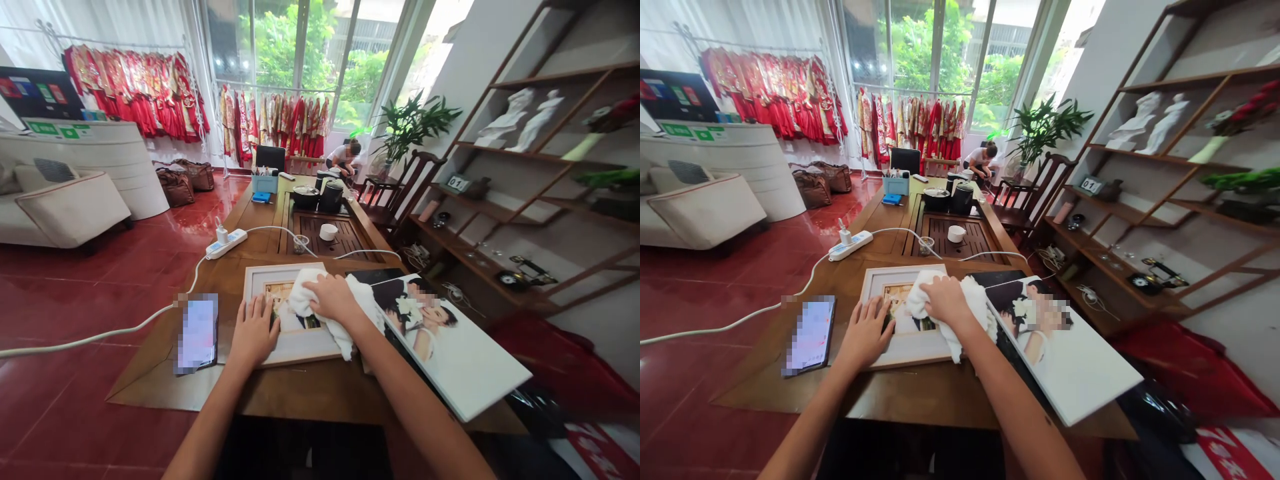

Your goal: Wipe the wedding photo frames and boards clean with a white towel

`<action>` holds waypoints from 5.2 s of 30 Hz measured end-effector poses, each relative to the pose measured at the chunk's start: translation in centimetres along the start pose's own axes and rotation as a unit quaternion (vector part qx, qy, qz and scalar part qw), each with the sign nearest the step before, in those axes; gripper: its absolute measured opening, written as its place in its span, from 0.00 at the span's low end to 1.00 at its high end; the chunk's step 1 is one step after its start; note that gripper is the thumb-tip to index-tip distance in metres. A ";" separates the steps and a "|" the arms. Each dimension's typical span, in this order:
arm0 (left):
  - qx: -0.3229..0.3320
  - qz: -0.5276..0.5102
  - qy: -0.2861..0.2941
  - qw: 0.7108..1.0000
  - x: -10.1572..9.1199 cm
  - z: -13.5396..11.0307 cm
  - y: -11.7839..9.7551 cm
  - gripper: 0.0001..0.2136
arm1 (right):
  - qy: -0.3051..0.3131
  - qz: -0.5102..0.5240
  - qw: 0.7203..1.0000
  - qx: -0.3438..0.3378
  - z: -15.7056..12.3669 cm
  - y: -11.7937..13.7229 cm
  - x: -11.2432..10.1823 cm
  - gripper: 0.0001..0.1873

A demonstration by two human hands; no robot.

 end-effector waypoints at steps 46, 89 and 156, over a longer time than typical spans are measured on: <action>-0.010 -0.003 0.043 0.999 0.3 0.1 0.1 0.27 | -0.002 0.014 0.998 -0.055 -0.7 0.5 -0.2 0.22; -0.001 -0.006 0.041 0.999 0.4 0.0 0.2 0.25 | 0.023 0.065 0.991 -0.113 -2.0 4.1 0.6 0.21; -0.006 -0.034 0.036 0.999 0.2 0.1 0.4 0.28 | 0.040 0.018 0.999 -0.002 -0.4 -0.2 0.2 0.22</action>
Point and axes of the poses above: each hand's wrist, its own z-axis towards the middle knuckle, its own x-axis out of the palm, y = z × x, the point moved 8 cm from there along z, towards the middle knuckle, and after that the axes turned 1 degree about y, right-handed, at the moved point
